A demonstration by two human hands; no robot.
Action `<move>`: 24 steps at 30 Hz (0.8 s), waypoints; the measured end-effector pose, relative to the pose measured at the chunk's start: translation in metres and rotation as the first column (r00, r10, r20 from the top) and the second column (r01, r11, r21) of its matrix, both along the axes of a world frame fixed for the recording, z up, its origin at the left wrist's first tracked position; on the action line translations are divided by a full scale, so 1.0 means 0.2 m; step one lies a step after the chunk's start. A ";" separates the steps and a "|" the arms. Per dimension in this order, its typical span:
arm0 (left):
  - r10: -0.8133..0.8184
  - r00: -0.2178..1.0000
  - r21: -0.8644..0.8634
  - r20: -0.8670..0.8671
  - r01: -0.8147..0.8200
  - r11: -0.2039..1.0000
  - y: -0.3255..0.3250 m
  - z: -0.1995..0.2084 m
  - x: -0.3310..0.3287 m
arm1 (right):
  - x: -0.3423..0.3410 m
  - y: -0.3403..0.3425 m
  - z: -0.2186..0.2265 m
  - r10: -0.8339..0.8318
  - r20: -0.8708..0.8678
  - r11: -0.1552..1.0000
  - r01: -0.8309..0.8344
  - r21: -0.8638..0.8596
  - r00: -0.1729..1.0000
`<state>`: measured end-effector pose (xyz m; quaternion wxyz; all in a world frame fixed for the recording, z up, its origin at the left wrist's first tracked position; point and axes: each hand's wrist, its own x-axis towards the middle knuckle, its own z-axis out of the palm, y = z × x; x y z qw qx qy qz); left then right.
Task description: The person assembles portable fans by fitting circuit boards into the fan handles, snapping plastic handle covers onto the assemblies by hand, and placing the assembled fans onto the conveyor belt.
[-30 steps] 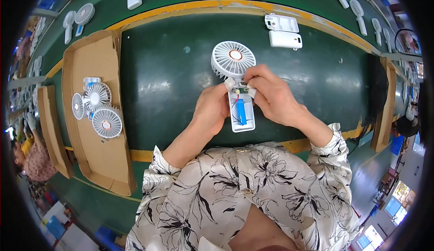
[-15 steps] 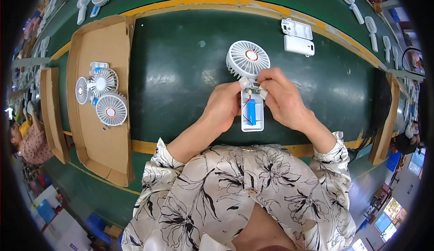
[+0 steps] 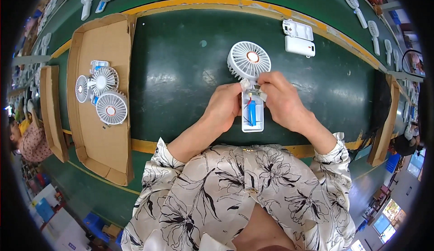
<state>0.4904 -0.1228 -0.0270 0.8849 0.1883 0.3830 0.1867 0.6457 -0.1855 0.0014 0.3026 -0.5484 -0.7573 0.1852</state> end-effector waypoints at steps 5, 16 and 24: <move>-0.021 0.999 0.009 -0.038 0.021 1.000 -0.01 0.03 0.01 | -0.01 -0.01 -0.01 0.007 0.083 0.999 -0.011 0.038 0.996; -0.191 0.976 0.158 -0.107 0.206 0.966 -0.02 -0.03 -0.04 | -0.03 -0.01 -0.01 0.104 0.291 0.990 -0.127 0.063 0.951; -0.124 0.985 0.232 -0.122 0.150 0.961 -0.05 -0.06 -0.03 | -0.04 -0.03 -0.02 0.094 0.291 0.994 -0.107 0.029 0.952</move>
